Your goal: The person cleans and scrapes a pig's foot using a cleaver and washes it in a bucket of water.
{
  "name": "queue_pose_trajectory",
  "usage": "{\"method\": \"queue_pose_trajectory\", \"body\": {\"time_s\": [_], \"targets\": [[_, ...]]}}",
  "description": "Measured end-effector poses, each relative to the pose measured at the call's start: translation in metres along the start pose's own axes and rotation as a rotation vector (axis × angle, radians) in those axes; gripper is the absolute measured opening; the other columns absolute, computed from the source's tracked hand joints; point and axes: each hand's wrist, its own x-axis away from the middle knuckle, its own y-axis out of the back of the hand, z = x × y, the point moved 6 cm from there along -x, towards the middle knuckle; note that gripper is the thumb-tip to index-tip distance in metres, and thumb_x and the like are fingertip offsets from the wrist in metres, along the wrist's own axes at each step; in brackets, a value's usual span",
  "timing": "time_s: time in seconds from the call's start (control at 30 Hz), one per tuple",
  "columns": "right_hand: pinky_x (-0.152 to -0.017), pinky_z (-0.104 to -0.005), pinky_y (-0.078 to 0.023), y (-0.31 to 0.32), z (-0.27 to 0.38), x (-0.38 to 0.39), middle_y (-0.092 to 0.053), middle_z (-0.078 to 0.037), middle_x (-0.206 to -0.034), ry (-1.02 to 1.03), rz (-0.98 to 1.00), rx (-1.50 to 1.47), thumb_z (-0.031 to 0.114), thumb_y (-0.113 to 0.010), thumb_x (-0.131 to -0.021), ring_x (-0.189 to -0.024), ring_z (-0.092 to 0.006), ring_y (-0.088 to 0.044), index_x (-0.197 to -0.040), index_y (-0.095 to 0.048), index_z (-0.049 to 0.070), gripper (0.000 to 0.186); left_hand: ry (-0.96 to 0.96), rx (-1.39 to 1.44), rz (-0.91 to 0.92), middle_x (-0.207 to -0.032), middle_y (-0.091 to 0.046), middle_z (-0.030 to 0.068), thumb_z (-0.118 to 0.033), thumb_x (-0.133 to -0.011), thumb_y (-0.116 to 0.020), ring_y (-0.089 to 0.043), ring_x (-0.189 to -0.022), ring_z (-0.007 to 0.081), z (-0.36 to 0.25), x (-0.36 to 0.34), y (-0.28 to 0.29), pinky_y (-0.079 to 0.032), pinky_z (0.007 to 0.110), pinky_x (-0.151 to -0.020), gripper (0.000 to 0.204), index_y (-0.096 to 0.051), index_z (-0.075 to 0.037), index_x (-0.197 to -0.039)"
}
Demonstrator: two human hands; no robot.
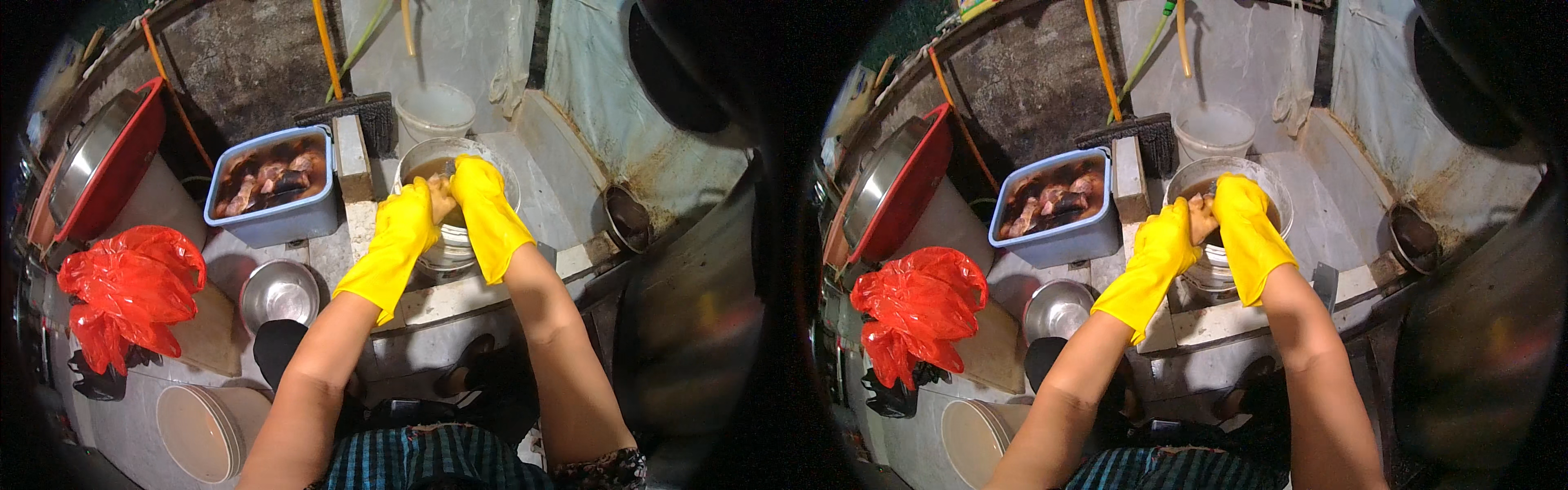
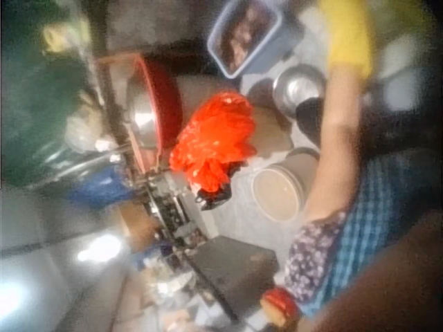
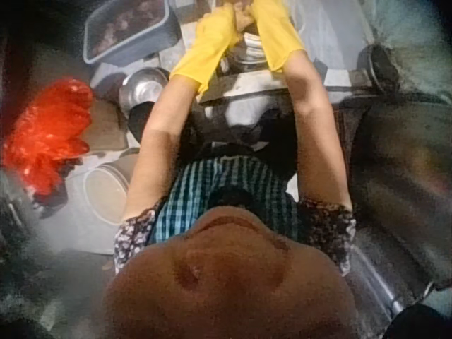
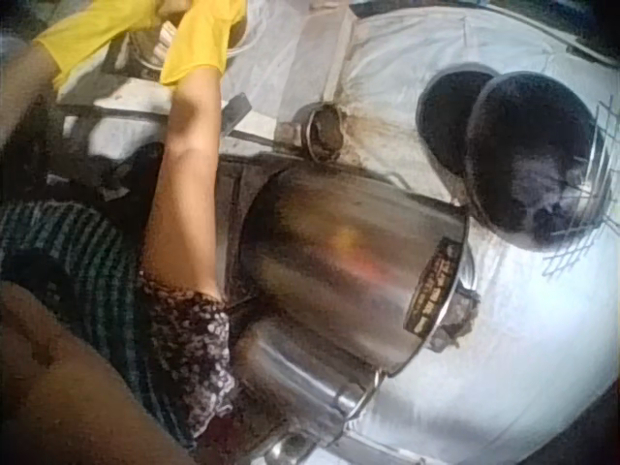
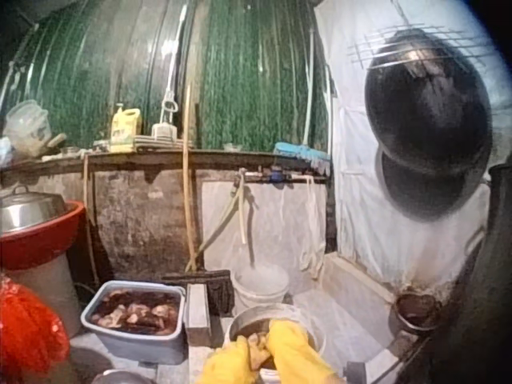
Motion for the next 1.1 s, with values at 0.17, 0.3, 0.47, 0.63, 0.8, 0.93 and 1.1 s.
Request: {"method": "queue_pose_trajectory", "body": {"time_s": [0.17, 0.3, 0.47, 0.63, 0.8, 0.93, 1.1], "targets": [[-0.106, -0.0443, -0.048, 0.019, -0.004, 0.015, -0.068, -0.020, -0.130, 0.047, -0.167, -0.318, 0.035, -0.075, -0.086, -0.123, -0.0384, -0.062, -0.131, -0.067, 0.009, 0.053, 0.040, -0.019, -0.010, -0.123, -0.066, 0.0243, -0.023, -0.068, -0.088, -0.066, -0.113, 0.0440, 0.016, 0.004, 0.003, -0.054, 0.048, -0.097, 0.080, -0.051, -0.003, -0.136], [-0.108, -0.0439, -0.046, 0.012, 0.028, 0.035, -0.066, -0.019, -0.134, 0.112, -0.042, -0.168, 0.034, -0.073, -0.088, -0.126, -0.0382, -0.061, -0.136, -0.065, 0.010, 0.054, 0.047, 0.008, 0.037, -0.123, -0.066, 0.0243, -0.024, -0.067, -0.088, -0.066, -0.111, 0.0445, 0.011, 0.002, 0.001, -0.054, 0.048, -0.095, 0.081, -0.051, -0.002, -0.135], [-0.101, -0.0475, -0.051, -0.032, 0.012, -0.020, -0.069, -0.022, -0.125, 0.040, -0.008, -0.120, 0.031, -0.070, -0.090, -0.121, -0.0391, -0.065, -0.125, -0.070, 0.009, 0.041, 0.096, 0.040, 0.010, -0.121, -0.066, 0.0247, -0.024, -0.069, -0.087, -0.066, -0.108, 0.0457, 0.029, 0.005, 0.002, -0.054, 0.050, -0.093, 0.084, -0.047, -0.001, -0.139], [-0.102, -0.0482, -0.052, -0.083, -0.061, -0.038, -0.069, -0.019, -0.129, -0.113, 0.113, 0.097, 0.031, -0.070, -0.089, -0.123, -0.0372, -0.064, -0.126, -0.072, 0.012, 0.041, 0.009, 0.081, -0.125, -0.121, -0.063, 0.0279, -0.032, -0.070, -0.090, -0.065, -0.108, 0.0463, 0.023, 0.015, -0.009, -0.054, 0.050, -0.090, 0.098, -0.038, -0.001, -0.148], [-0.103, -0.0469, -0.052, -0.118, -0.068, -0.040, -0.068, -0.019, -0.131, 0.107, 0.517, 0.262, 0.028, -0.074, -0.086, -0.124, -0.0361, -0.064, -0.128, -0.072, 0.014, 0.045, -0.035, 0.338, -0.070, -0.118, -0.068, 0.0290, -0.039, -0.071, -0.091, -0.067, -0.108, 0.0434, 0.032, 0.005, -0.015, -0.055, 0.047, -0.091, 0.084, -0.055, 0.005, -0.132], [-0.100, -0.0437, -0.052, -0.024, -0.045, -0.022, -0.071, -0.019, -0.124, 0.002, 0.150, -0.073, 0.029, -0.077, -0.083, -0.117, -0.0373, -0.067, -0.129, -0.070, 0.012, 0.049, 0.065, 0.601, 0.185, -0.118, -0.070, 0.0252, -0.039, -0.059, -0.094, -0.069, -0.108, 0.0382, 0.053, -0.014, -0.023, -0.055, 0.041, -0.094, 0.090, -0.057, -0.002, -0.132], [-0.102, -0.0433, -0.050, 0.047, -0.021, 0.030, -0.069, -0.018, -0.128, 0.141, 0.001, -0.524, 0.033, -0.075, -0.085, -0.119, -0.0372, -0.064, -0.132, -0.067, 0.010, 0.053, 0.132, 0.842, 0.278, -0.116, -0.072, 0.0179, -0.029, -0.062, -0.093, -0.069, -0.109, 0.0301, 0.033, -0.010, -0.030, -0.054, 0.038, -0.096, 0.094, -0.051, -0.001, -0.141]]}}
